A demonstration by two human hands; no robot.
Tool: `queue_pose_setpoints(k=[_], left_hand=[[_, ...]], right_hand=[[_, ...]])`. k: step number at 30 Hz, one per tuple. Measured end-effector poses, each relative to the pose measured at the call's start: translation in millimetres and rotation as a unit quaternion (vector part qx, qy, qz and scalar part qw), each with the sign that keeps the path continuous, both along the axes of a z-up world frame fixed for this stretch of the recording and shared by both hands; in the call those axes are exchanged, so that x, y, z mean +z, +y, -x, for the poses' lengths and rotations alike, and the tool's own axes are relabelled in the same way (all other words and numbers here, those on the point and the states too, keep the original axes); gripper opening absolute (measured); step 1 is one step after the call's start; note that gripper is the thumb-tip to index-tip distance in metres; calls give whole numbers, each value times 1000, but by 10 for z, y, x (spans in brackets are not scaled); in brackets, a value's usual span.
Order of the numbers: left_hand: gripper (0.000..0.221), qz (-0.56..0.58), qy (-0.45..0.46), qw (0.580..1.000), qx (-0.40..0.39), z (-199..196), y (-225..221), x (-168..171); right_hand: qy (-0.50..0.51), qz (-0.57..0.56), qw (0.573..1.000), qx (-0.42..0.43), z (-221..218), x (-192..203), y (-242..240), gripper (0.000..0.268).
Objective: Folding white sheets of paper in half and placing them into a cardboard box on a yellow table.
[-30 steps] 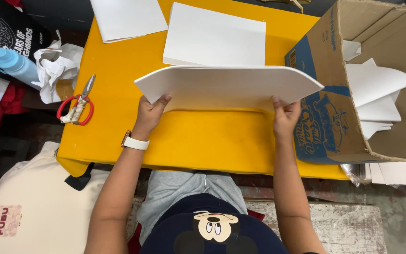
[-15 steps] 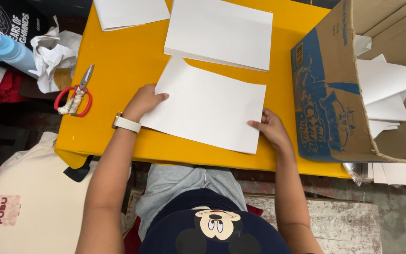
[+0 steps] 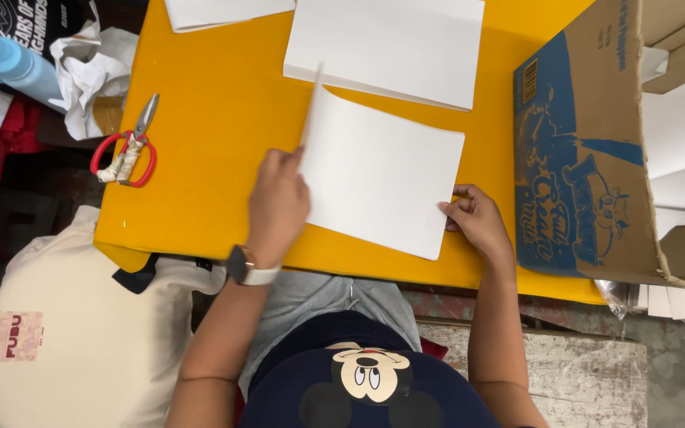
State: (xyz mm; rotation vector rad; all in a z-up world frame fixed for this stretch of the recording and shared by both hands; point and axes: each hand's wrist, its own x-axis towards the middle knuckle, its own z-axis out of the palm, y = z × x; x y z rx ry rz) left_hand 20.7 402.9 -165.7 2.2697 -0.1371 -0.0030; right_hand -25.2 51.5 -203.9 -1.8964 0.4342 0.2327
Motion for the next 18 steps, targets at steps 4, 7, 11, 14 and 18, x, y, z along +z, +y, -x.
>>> queue_pose_setpoints(k=[4, 7, 11, 14, 18], left_hand=[[49, -182, -107, 976, -52, 139, -478, -6], [47, -194, -118, 971, -77, 170, -628, -12], [54, -49, -119, 990, -50, 152, -229, 185], [47, 47, 47, 998, -24, -410, 609, -74], [62, 155, 201, 967, -13, -1141, 938, -561]], right_hand=[[-14, 2, 1000, 23, 20, -30, -11, 41], [-28, -6, 999, 20, 10, -109, -56, 40], [-67, -43, 997, -15, -87, -258, -103, 33], [-70, -148, 985, -61, -257, -302, 0, 44], [-92, -168, 980, -48, -444, -426, 61, 43]])
